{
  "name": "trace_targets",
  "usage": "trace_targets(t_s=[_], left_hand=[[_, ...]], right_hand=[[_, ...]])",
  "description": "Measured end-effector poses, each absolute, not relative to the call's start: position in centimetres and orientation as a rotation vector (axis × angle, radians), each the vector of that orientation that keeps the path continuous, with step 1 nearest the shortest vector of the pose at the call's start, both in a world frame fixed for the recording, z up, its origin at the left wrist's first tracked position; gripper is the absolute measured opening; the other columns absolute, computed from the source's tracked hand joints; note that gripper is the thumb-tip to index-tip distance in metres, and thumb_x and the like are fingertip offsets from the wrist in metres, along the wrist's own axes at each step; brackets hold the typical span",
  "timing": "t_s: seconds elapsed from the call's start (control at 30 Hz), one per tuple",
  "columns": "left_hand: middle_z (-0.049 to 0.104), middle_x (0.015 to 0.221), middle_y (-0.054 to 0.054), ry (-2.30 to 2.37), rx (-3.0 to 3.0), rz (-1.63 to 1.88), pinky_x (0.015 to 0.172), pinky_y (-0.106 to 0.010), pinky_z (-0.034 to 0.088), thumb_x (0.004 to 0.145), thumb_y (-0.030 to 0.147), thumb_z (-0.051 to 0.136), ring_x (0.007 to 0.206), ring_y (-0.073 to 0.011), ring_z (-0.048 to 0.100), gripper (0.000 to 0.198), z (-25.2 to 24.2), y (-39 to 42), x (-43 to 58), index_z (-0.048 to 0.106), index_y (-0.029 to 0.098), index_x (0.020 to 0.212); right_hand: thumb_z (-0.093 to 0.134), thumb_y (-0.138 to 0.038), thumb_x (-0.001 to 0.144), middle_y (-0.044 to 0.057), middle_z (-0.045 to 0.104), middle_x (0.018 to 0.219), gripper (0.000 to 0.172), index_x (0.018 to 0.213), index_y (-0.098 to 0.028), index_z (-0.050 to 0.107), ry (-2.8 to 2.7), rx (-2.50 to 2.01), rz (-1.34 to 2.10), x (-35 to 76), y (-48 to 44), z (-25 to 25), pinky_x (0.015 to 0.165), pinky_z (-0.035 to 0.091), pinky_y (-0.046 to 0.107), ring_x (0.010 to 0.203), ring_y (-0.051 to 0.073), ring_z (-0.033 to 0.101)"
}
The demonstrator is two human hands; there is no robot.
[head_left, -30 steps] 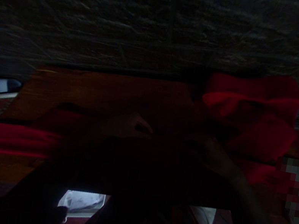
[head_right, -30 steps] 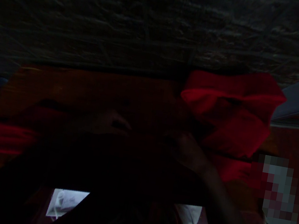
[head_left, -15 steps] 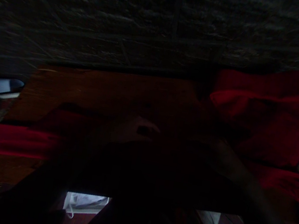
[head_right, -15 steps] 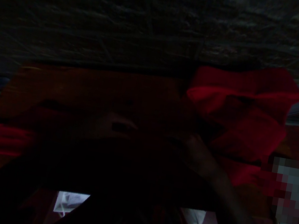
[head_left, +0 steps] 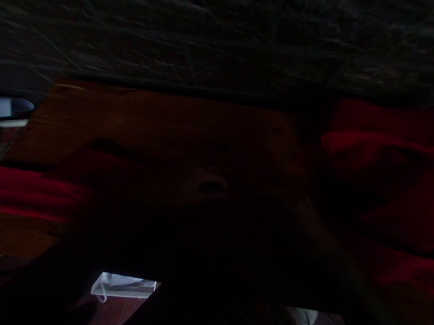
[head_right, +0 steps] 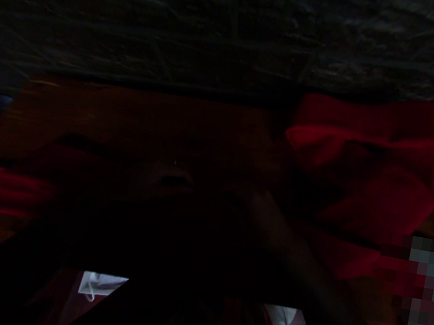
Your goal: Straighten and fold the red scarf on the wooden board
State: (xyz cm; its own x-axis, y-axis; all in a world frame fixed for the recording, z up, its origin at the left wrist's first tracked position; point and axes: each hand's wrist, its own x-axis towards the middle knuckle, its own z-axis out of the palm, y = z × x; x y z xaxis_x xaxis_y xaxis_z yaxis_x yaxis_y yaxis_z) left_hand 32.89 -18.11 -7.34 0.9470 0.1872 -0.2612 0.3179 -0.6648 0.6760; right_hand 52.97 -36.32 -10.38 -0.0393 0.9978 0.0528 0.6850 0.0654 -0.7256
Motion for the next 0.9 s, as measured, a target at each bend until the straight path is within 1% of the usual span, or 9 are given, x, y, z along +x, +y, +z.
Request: trace_targets(t_s=[0.1,0.23,0.37,0.47,0.63,0.77,0.9], left_hand=[[0.072,0.104,0.000,0.364,2.319,-0.233,0.091,-0.028,0.046,0.097,0.036,0.056,0.097,-0.0168,0.065,0.021,-7.4,-18.1,32.8,0.071,0.023,0.103],[0.071,0.106,-0.001,0.346,2.364,-0.202,0.090,-0.028,0.045,0.098,0.033,0.054,0.097,-0.0166,0.064,0.020,-7.6,-18.2,32.8,0.069,0.022,0.106],[0.069,0.104,-0.002,0.299,2.409,-0.167,0.090,-0.028,0.044,0.097,0.033,0.056,0.096,-0.0169,0.063,0.020,-7.8,-18.1,32.7,0.070,0.020,0.100],[0.068,0.103,-0.003,0.275,2.427,-0.183,0.088,-0.029,0.045,0.098,0.034,0.053,0.094,-0.0167,0.062,0.023,-7.8,-17.8,32.5,0.070,0.019,0.098],[0.067,0.104,-0.003,0.301,2.423,-0.283,0.085,-0.030,0.044,0.099,0.035,0.052,0.093,-0.0173,0.062,0.025,-7.2,-17.5,32.3,0.071,0.018,0.097],[0.067,0.105,-0.004,0.304,2.426,-0.305,0.085,-0.029,0.045,0.099,0.035,0.052,0.093,-0.0166,0.062,0.027,-7.0,-17.4,32.2,0.072,0.018,0.095],[0.069,0.104,-0.002,0.279,2.404,-0.242,0.085,-0.028,0.046,0.099,0.031,0.052,0.092,-0.0151,0.063,0.024,-7.6,-17.2,31.9,0.074,0.021,0.096]], right_hand=[[0.052,-0.016,0.095,0.005,0.071,0.106,0.026,0.111,-0.023,0.071,-1.785,-1.623,0.700,53.4,-36.7,-10.4,0.083,0.055,0.030,0.094,0.018,0.068],[0.052,-0.019,0.097,0.005,0.070,0.110,0.025,0.111,-0.024,0.072,-1.785,-1.624,0.698,53.4,-36.9,-10.2,0.082,0.055,0.029,0.097,0.019,0.068],[0.055,-0.024,0.097,0.005,0.071,0.099,0.017,0.101,-0.020,0.072,-1.774,-1.688,0.676,53.4,-36.9,-10.2,0.074,0.054,0.027,0.085,0.017,0.067],[0.054,-0.026,0.098,0.005,0.070,0.095,0.018,0.096,-0.020,0.072,-1.764,-1.740,0.686,53.3,-36.9,-10.2,0.070,0.053,0.027,0.080,0.016,0.066],[0.050,-0.027,0.100,0.005,0.071,0.088,0.022,0.096,-0.019,0.070,-1.742,-1.801,0.660,53.1,-37.0,-9.9,0.062,0.050,0.026,0.071,0.015,0.066],[0.049,-0.027,0.100,0.007,0.072,0.093,0.023,0.098,-0.017,0.070,-1.785,-1.846,0.599,52.9,-37.1,-9.8,0.062,0.049,0.028,0.074,0.017,0.067],[0.050,-0.026,0.100,0.007,0.072,0.092,0.023,0.096,-0.015,0.070,-1.797,-1.957,0.576,52.6,-37.0,-9.8,0.061,0.046,0.027,0.072,0.017,0.066]])
